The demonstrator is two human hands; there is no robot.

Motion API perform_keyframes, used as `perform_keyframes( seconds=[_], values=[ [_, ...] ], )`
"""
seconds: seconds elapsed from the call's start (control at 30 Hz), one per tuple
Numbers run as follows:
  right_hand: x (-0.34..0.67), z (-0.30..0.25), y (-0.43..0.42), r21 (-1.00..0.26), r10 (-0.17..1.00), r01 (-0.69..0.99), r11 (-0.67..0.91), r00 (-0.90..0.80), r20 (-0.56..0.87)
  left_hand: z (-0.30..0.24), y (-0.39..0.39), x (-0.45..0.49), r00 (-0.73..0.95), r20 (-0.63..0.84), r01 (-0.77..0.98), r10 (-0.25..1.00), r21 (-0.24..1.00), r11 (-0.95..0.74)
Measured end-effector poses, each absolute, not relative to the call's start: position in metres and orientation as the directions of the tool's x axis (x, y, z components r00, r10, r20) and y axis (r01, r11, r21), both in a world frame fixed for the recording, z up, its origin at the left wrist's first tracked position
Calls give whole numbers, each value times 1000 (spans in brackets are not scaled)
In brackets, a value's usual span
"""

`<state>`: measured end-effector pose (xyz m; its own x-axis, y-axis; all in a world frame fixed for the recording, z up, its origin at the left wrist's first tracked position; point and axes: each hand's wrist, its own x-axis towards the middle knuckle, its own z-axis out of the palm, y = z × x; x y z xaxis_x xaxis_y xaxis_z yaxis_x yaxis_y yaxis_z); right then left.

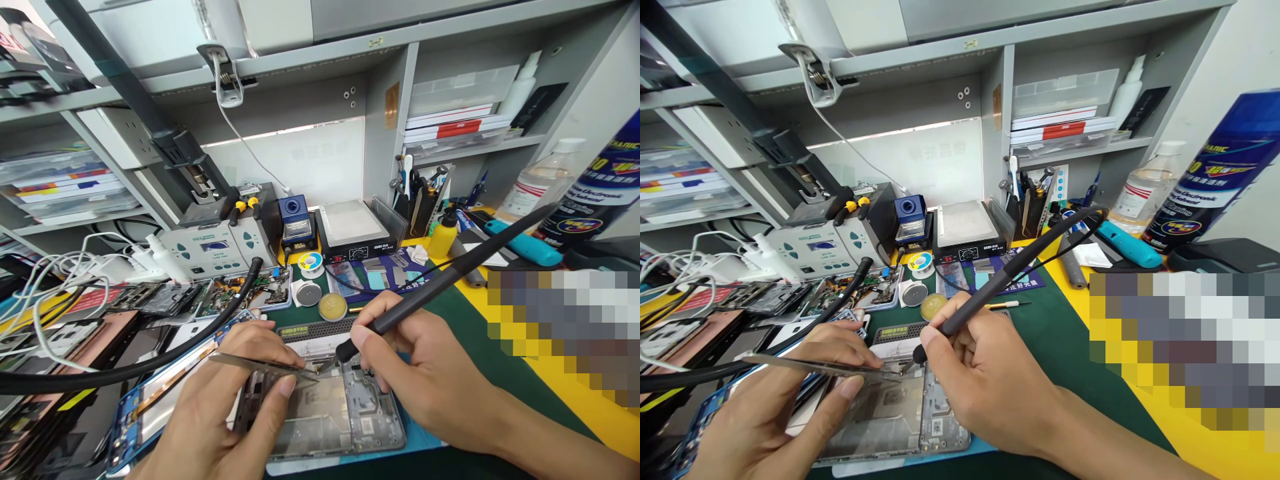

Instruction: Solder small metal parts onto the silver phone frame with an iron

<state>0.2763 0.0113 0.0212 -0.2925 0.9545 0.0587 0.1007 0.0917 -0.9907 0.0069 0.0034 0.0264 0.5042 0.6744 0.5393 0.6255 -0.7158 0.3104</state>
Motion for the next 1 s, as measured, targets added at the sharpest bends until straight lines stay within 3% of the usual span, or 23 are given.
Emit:
perform_keyframes(
  seconds=[0.67,1.0],
  values=[
    [275,26,12,-994,949,71,85,-310,59,21,4,0,509,525,615,682,332,-715],
    [276,28,11,-991,946,85,99,-317,67,20,5,19,342,572,676,746,401,-618]
  ],
)
